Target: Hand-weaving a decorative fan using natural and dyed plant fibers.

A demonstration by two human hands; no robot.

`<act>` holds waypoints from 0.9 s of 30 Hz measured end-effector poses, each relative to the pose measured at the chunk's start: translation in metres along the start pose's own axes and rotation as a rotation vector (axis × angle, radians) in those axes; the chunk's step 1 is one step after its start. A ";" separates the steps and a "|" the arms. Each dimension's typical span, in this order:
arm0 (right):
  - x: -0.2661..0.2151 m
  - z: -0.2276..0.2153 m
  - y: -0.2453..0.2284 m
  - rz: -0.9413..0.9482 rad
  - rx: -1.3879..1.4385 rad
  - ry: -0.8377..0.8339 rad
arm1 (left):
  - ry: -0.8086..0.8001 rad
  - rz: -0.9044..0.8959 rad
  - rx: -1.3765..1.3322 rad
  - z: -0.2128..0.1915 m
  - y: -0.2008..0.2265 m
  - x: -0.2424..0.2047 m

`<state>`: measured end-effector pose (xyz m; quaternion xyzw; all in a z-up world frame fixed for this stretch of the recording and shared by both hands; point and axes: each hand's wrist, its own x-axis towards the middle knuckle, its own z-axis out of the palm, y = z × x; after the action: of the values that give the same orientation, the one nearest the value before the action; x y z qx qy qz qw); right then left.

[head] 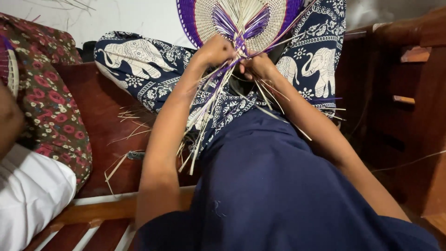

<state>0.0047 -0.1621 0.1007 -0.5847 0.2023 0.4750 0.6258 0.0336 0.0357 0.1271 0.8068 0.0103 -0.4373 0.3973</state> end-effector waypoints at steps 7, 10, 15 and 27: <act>0.010 -0.007 0.009 -0.109 -0.139 -0.013 | 0.191 -0.046 0.010 0.012 -0.004 -0.005; 0.030 -0.015 0.024 -0.111 -0.087 0.006 | 0.119 -0.075 -0.305 0.009 0.003 -0.006; 0.014 -0.004 0.016 -0.063 -0.250 0.058 | 0.476 0.230 -0.043 0.056 -0.053 0.062; 0.039 -0.003 0.048 -0.348 -0.186 0.259 | 0.471 0.127 -0.274 0.090 -0.077 0.058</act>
<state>-0.0161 -0.1577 0.0425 -0.7220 0.1323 0.2976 0.6105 -0.0211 0.0102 0.0098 0.8239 0.1105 -0.2066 0.5160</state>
